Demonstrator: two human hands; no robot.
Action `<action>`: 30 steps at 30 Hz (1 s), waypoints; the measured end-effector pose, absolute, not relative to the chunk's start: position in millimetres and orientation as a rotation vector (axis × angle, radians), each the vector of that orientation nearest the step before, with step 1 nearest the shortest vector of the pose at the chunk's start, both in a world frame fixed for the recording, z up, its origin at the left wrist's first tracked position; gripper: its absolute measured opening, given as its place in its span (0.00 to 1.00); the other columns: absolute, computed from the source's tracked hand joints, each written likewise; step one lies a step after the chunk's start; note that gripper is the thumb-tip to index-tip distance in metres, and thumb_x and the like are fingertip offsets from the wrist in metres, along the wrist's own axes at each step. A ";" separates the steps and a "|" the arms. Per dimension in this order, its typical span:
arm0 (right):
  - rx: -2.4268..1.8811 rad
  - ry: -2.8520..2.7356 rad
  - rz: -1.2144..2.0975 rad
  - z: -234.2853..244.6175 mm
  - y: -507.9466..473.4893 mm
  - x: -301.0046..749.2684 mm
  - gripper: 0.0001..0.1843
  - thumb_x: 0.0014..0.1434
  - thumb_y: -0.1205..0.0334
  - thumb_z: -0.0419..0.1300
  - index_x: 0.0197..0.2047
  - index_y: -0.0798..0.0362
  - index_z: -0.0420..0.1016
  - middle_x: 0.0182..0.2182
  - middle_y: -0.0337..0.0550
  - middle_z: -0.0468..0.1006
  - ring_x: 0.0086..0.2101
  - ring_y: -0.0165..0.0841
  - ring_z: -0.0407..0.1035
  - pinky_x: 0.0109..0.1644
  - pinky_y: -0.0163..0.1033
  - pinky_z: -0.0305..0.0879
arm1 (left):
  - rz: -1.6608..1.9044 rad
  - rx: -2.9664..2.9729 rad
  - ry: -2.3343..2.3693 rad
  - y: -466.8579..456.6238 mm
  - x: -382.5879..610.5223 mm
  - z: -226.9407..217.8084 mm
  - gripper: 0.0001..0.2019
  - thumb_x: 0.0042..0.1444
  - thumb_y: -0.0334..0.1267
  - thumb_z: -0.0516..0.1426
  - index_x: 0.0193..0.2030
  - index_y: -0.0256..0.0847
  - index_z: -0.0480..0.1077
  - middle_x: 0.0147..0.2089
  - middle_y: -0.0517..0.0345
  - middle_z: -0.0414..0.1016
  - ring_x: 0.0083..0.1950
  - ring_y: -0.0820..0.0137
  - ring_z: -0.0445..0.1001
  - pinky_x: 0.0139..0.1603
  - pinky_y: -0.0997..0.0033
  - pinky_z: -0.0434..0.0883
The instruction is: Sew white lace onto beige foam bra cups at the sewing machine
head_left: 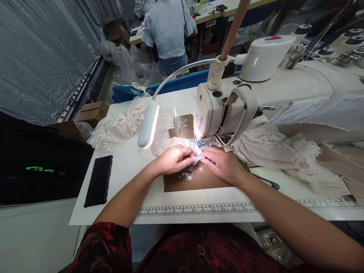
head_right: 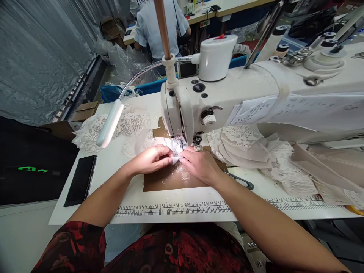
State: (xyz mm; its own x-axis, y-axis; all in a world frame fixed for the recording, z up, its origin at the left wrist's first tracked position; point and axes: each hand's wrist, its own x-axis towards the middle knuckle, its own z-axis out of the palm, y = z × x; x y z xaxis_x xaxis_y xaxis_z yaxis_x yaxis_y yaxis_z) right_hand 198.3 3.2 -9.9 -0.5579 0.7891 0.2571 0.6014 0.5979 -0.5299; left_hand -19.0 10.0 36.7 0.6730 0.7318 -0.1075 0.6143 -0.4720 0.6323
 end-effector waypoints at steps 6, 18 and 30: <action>-1.104 -2.325 0.611 -6.8 2.8 201.5 0.16 0.65 0.59 0.48 0.33 0.52 0.75 0.29 0.42 0.75 0.29 0.31 0.68 0.32 0.35 0.59 | 0.207 2.401 0.895 9.5 -22.5 37.1 0.05 0.59 0.33 0.52 0.36 0.37 0.68 0.38 0.53 0.71 0.42 0.67 0.69 0.45 0.68 0.66; -1.060 -2.359 0.573 -13.6 2.5 195.5 0.11 0.61 0.66 0.52 0.37 0.52 0.75 0.35 0.44 0.76 0.34 0.32 0.69 0.35 0.35 0.61 | 0.255 2.202 0.986 10.5 -16.9 34.1 0.18 0.65 0.41 0.45 0.24 0.38 0.57 0.27 0.61 0.63 0.29 0.74 0.61 0.35 0.73 0.62; -1.038 -2.494 0.355 -14.9 -4.4 208.7 0.11 0.62 0.65 0.52 0.33 0.54 0.75 0.31 0.43 0.76 0.32 0.32 0.68 0.35 0.36 0.58 | 0.104 2.381 0.877 3.8 -16.0 46.9 0.12 0.63 0.42 0.51 0.39 0.37 0.71 0.36 0.54 0.73 0.39 0.68 0.70 0.43 0.69 0.67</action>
State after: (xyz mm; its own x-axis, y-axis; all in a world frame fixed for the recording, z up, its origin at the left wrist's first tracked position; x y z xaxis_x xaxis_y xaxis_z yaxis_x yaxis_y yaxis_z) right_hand 208.7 -4.4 -14.9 -0.6366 0.7203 0.2754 0.6149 0.6897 -0.3824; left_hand -16.0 3.8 46.9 0.7792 0.6140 -0.1258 0.5678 -0.6066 0.5565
